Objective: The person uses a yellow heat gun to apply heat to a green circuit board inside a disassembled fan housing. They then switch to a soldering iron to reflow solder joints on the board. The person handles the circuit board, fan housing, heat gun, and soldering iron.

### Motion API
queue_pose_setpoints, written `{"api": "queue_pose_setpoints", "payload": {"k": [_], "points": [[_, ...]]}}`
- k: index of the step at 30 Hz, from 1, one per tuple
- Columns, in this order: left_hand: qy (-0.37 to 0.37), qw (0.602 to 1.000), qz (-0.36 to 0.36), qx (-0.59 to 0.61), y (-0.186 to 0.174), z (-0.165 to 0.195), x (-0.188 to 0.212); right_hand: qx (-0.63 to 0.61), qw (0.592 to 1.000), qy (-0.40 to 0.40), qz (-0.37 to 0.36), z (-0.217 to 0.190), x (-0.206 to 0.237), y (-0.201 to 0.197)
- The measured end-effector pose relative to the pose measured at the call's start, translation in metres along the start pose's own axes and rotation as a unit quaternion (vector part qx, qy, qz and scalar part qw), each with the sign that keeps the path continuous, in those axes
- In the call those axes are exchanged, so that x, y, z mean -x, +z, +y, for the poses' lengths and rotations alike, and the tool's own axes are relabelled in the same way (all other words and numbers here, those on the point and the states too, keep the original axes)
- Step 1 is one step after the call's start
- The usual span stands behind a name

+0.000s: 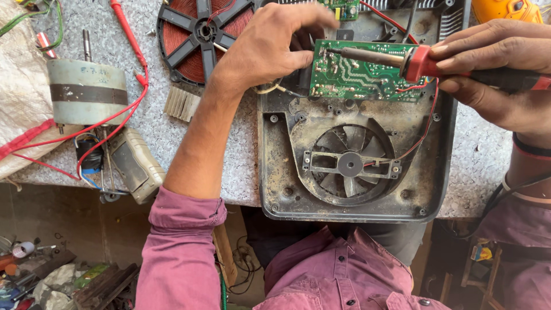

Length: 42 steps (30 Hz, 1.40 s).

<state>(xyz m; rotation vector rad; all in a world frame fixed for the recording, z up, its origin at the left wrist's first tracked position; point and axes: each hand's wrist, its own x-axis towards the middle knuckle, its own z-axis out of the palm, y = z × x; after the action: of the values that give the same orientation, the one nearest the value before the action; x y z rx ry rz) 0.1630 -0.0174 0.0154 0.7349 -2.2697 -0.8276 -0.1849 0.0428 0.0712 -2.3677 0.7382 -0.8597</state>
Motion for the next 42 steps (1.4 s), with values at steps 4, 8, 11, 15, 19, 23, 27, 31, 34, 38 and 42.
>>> {"api": "queue_pose_setpoints", "payload": {"k": [4, 8, 11, 15, 19, 23, 27, 31, 34, 38, 42], "points": [[-0.016, 1.000, -0.006, 0.017, 0.000, 0.003, 0.000, -0.005, 1.000, 0.002, -0.001, 0.003, 0.005, -0.002], [-0.007, 1.000, -0.009, 0.017, 0.001, -0.001, 0.001, -0.011, 1.000, 0.002, 0.002, 0.000, 0.002, -0.002], [0.002, 1.000, -0.002, 0.029, 0.002, -0.005, 0.000, -0.026, 1.000, -0.006, 0.016, -0.005, -0.005, 0.000], [0.011, 1.000, -0.002, 0.026, 0.003, -0.009, 0.001, -0.010, 0.999, 0.018, 0.025, -0.019, -0.009, 0.005], [0.009, 1.000, -0.006, 0.025, 0.003, -0.009, 0.003, -0.009, 0.999, 0.040, 0.029, -0.023, -0.010, 0.006], [0.014, 1.000, -0.006, 0.014, 0.003, -0.010, 0.003, -0.027, 0.994, 0.098, 0.043, -0.020, -0.001, 0.007], [0.010, 1.000, -0.005, 0.018, 0.004, -0.010, 0.003, -0.099, 0.979, 0.158, 0.082, -0.014, 0.011, 0.012], [0.008, 1.000, -0.004, 0.022, 0.004, -0.010, 0.003, -0.093, 0.982, 0.143, 0.080, -0.009, 0.013, 0.010], [0.002, 1.000, -0.002, 0.022, 0.005, -0.010, 0.003, -0.038, 0.991, 0.116, 0.052, -0.010, 0.011, 0.008], [0.006, 1.000, -0.004, 0.024, 0.005, -0.012, 0.004, -0.045, 0.991, 0.118, 0.044, -0.016, 0.004, 0.009], [-0.006, 1.000, -0.004, 0.019, 0.006, -0.011, 0.004, -0.003, 0.998, 0.053, 0.020, -0.018, -0.007, 0.005]]}}
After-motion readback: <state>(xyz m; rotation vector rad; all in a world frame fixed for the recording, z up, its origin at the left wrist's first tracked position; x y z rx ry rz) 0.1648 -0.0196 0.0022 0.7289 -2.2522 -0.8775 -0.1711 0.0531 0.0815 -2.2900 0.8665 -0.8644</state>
